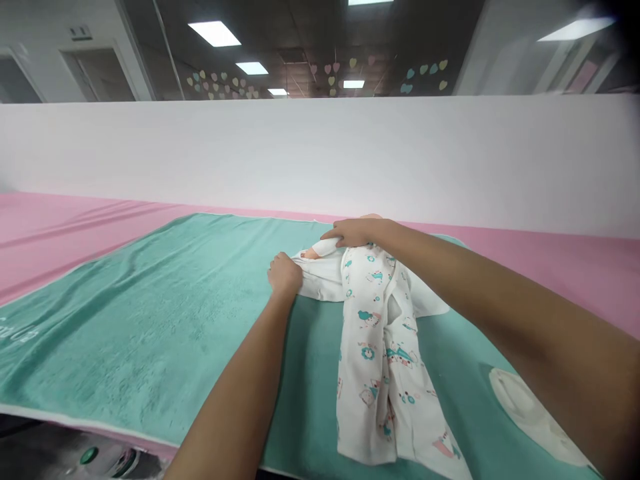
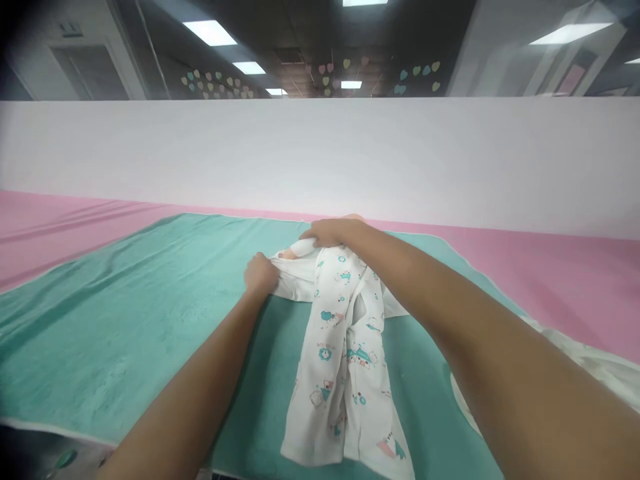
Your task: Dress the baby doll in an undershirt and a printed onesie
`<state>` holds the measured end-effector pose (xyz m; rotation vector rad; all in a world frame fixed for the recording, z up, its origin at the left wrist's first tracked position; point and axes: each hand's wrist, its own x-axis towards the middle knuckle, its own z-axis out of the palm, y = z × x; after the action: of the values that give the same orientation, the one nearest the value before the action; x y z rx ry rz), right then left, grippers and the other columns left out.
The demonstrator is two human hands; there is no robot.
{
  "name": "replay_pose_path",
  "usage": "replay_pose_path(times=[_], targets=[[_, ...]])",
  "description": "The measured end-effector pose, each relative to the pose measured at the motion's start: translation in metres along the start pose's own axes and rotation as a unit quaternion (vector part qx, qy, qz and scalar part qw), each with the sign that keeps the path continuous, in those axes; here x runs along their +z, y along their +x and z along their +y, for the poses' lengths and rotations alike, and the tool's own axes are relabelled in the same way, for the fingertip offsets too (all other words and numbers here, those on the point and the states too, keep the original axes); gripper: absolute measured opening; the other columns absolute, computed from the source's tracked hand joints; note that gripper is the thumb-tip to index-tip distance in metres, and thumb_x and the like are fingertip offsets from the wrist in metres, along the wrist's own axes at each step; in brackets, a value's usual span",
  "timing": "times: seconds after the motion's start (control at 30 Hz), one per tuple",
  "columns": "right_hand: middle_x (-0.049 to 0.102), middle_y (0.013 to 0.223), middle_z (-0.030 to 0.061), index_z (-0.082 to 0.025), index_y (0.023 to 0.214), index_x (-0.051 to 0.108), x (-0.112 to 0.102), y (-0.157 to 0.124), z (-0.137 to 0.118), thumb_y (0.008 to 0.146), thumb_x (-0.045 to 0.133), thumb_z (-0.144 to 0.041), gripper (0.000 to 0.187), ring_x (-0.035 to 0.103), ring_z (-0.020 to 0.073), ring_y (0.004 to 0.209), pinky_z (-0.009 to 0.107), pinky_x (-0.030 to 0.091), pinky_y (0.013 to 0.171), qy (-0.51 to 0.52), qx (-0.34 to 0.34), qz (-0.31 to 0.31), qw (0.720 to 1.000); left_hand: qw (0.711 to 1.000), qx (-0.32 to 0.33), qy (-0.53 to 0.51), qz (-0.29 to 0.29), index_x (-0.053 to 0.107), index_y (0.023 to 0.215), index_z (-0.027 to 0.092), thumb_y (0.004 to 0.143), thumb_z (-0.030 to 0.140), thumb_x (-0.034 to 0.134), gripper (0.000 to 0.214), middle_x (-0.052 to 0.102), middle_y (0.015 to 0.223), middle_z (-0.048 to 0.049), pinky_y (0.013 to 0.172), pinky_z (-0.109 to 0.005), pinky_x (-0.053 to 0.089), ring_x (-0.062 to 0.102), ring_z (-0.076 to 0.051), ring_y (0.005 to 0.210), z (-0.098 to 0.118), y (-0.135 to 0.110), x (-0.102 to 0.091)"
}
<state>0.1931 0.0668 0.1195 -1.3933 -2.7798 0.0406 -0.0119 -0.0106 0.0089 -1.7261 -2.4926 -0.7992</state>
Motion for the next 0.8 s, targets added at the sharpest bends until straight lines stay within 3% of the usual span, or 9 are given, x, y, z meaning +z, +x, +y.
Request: replay_pose_path(times=[0.1, 0.23, 0.37, 0.47, 0.63, 0.73, 0.8], targets=[[0.063, 0.103, -0.0023, -0.044, 0.115, 0.059, -0.009, -0.008, 0.005, 0.076, 0.061, -0.040, 0.039, 0.060, 0.0218, 0.090, 0.032, 0.041, 0.073, 0.007, -0.015, -0.029, 0.999, 1.000, 0.018, 0.010, 0.004, 0.052, 0.104, 0.010, 0.084, 0.012, 0.034, 0.028, 0.058, 0.112, -0.0184, 0.087, -0.042, 0.040, 0.050, -0.031, 0.112, -0.004, -0.002, 0.000], [0.063, 0.106, -0.0014, -0.044, 0.120, 0.056, -0.010, -0.012, 0.001, 0.077, 0.060, -0.038, 0.044, 0.060, 0.0225, 0.092, 0.032, 0.042, 0.072, 0.008, -0.031, -0.012, 0.999, 0.999, 0.040, 0.008, 0.012, 0.051, 0.107, 0.012, 0.084, 0.012, 0.032, 0.030, 0.056, 0.115, -0.0168, 0.089, -0.043, 0.038, 0.049, -0.030, 0.112, -0.004, -0.005, 0.003], [0.060, 0.118, -0.0025, -0.046, 0.127, 0.048, 0.009, -0.005, -0.013, 0.080, 0.056, -0.038, 0.048, 0.059, 0.0247, 0.098, 0.033, 0.044, 0.075, 0.007, -0.052, -0.007, 0.999, 0.988, 0.137, -0.069, 0.024, 0.040, 0.126, 0.017, 0.083, 0.015, 0.038, 0.043, 0.052, 0.125, -0.0117, 0.088, -0.036, 0.041, 0.050, -0.023, 0.113, 0.000, -0.005, 0.006], [0.052, 0.132, -0.0014, -0.042, 0.135, 0.040, 0.027, 0.004, -0.023, 0.079, 0.055, -0.038, 0.058, 0.055, 0.0270, 0.110, 0.036, 0.044, 0.083, 0.020, -0.080, -0.014, 0.996, 0.979, 0.199, -0.052, 0.012, 0.038, 0.131, 0.020, 0.085, 0.028, 0.044, 0.047, 0.053, 0.125, -0.0103, 0.091, -0.040, 0.040, 0.047, -0.026, 0.114, 0.003, -0.004, 0.007], [0.037, 0.145, 0.0034, -0.030, 0.144, 0.027, 0.041, 0.011, -0.023, 0.075, 0.060, -0.046, 0.078, 0.046, 0.0311, 0.123, 0.041, 0.040, 0.096, 0.053, -0.013, -0.040, 0.998, 0.982, 0.188, 0.019, -0.018, 0.054, 0.109, 0.025, 0.090, 0.038, 0.040, 0.027, 0.059, 0.110, -0.0084, 0.085, -0.039, 0.042, 0.050, -0.026, 0.108, 0.003, -0.002, 0.005], [0.037, 0.145, 0.0055, -0.024, 0.142, 0.033, 0.038, 0.001, -0.013, 0.079, 0.053, -0.050, 0.071, 0.041, 0.0301, 0.127, 0.042, 0.035, 0.102, 0.076, 0.017, -0.043, 0.996, 0.983, 0.180, 0.034, -0.021, 0.056, 0.103, 0.025, 0.090, 0.037, 0.041, 0.023, 0.060, 0.109, -0.0080, 0.084, -0.038, 0.042, 0.051, -0.025, 0.108, 0.003, -0.002, 0.003], [0.039, 0.144, 0.0051, -0.024, 0.138, 0.040, 0.037, -0.013, -0.004, 0.083, 0.045, -0.053, 0.063, 0.037, 0.0282, 0.130, 0.041, 0.029, 0.107, 0.107, 0.027, -0.012, 0.994, 0.984, 0.175, 0.036, -0.018, 0.056, 0.103, 0.024, 0.090, 0.036, 0.041, 0.023, 0.059, 0.110, -0.0085, 0.084, -0.039, 0.043, 0.050, -0.025, 0.108, 0.003, -0.003, 0.003]])
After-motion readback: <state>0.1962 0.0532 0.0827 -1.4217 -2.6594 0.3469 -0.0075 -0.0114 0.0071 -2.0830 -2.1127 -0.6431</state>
